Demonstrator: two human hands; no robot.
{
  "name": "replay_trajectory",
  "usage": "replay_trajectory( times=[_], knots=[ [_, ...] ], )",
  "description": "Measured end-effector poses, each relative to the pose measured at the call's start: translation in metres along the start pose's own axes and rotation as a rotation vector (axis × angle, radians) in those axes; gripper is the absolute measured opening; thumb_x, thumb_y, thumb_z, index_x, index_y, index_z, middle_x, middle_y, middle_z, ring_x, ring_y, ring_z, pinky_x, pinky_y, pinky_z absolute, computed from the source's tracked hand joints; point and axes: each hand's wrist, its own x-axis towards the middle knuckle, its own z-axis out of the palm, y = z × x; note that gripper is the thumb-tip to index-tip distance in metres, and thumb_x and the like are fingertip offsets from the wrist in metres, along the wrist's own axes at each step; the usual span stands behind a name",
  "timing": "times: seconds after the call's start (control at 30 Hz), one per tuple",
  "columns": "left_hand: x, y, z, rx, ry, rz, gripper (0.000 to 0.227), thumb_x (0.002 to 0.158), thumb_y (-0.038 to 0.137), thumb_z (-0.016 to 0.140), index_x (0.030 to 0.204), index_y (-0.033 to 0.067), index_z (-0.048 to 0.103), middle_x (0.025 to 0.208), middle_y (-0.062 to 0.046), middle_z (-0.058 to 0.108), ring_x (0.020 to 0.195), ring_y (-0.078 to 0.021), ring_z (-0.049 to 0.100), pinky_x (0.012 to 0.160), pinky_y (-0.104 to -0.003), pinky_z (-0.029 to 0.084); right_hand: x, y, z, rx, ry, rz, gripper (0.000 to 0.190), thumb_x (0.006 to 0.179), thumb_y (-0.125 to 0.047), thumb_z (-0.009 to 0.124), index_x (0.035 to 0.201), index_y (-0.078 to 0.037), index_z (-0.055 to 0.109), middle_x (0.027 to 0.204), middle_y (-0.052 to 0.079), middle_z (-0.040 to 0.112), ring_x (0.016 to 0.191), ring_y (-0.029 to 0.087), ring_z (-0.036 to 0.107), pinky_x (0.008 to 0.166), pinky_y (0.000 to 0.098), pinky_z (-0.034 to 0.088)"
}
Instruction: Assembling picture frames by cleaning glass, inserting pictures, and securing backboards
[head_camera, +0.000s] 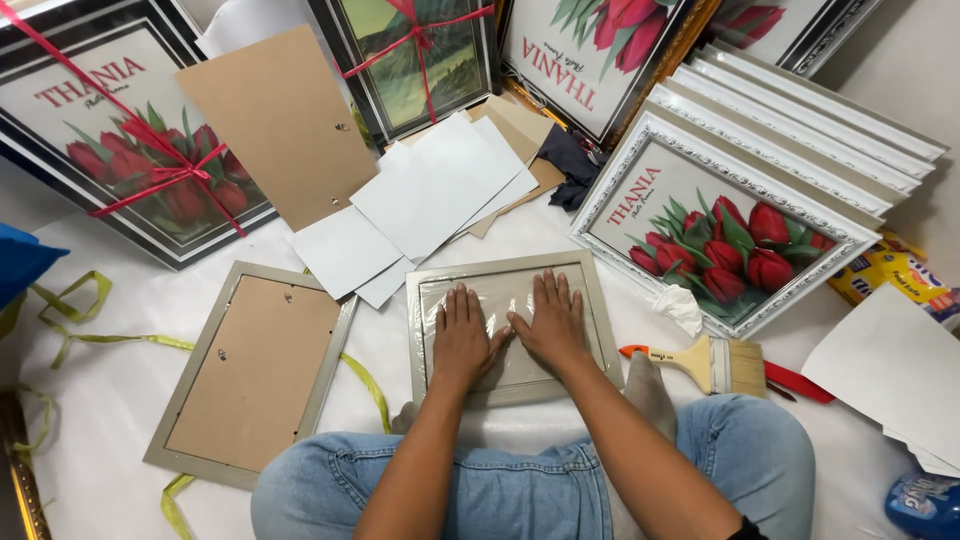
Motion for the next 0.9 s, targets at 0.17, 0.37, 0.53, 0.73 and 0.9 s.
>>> replay_trajectory(
  times=[0.17, 0.37, 0.53, 0.73, 0.9],
  knots=[
    [0.008, -0.001, 0.009, 0.035, 0.029, -0.02, 0.094, 0.094, 0.07, 0.044, 0.155, 0.0011, 0.031, 0.16, -0.025, 0.032, 0.151, -0.041, 0.027, 0.121, -0.056, 0.023, 0.002, 0.002, 0.003, -0.019, -0.021, 0.03, 0.079, 0.1, -0.053, 0.05, 0.159, -0.003, 0.031, 0.17, 0.018, 0.023, 0.158, 0.038, 0.016, 0.125, 0.0613, 0.011],
    [0.001, 0.0, 0.003, 0.003, -0.105, -0.037, 0.101, 0.092, 0.075, 0.039, 0.161, 0.0052, 0.019, 0.167, -0.023, 0.013, 0.156, -0.0409, 0.007, 0.123, -0.063, 0.011, 0.0, 0.007, 0.011, -0.076, -0.095, 0.024, 0.081, 0.103, -0.057, 0.037, 0.163, -0.005, 0.018, 0.173, 0.018, 0.008, 0.159, 0.038, 0.004, 0.126, 0.0614, 0.004],
    [-0.013, 0.005, 0.0, 0.014, -0.165, -0.051, 0.099, 0.094, 0.075, 0.035, 0.164, 0.0101, 0.009, 0.17, -0.022, 0.001, 0.157, -0.0402, -0.002, 0.124, -0.064, 0.003, -0.015, 0.011, 0.011, -0.085, -0.118, 0.021, 0.083, 0.104, -0.061, 0.029, 0.165, -0.007, 0.012, 0.173, 0.019, 0.002, 0.159, 0.038, -0.002, 0.126, 0.0603, -0.002],
    [-0.036, 0.01, -0.004, 0.047, -0.208, -0.08, 0.096, 0.095, 0.075, 0.035, 0.165, 0.0144, 0.011, 0.171, -0.021, 0.001, 0.158, -0.0403, -0.003, 0.123, -0.065, 0.003, -0.035, 0.022, 0.014, -0.123, -0.147, -0.005, 0.079, 0.104, -0.059, 0.036, 0.166, -0.014, 0.014, 0.173, 0.02, 0.005, 0.159, 0.04, 0.002, 0.125, 0.0631, 0.003],
    [-0.055, 0.012, -0.003, 0.087, -0.238, -0.077, 0.096, 0.094, 0.075, 0.039, 0.165, 0.016, 0.013, 0.171, -0.02, 0.003, 0.158, -0.0399, 0.001, 0.122, -0.066, 0.01, -0.044, 0.033, 0.023, -0.211, -0.215, 0.0, 0.082, 0.1, -0.059, 0.043, 0.166, -0.02, 0.016, 0.173, 0.016, 0.005, 0.159, 0.038, 0.004, 0.123, 0.0658, 0.011]
  ],
)
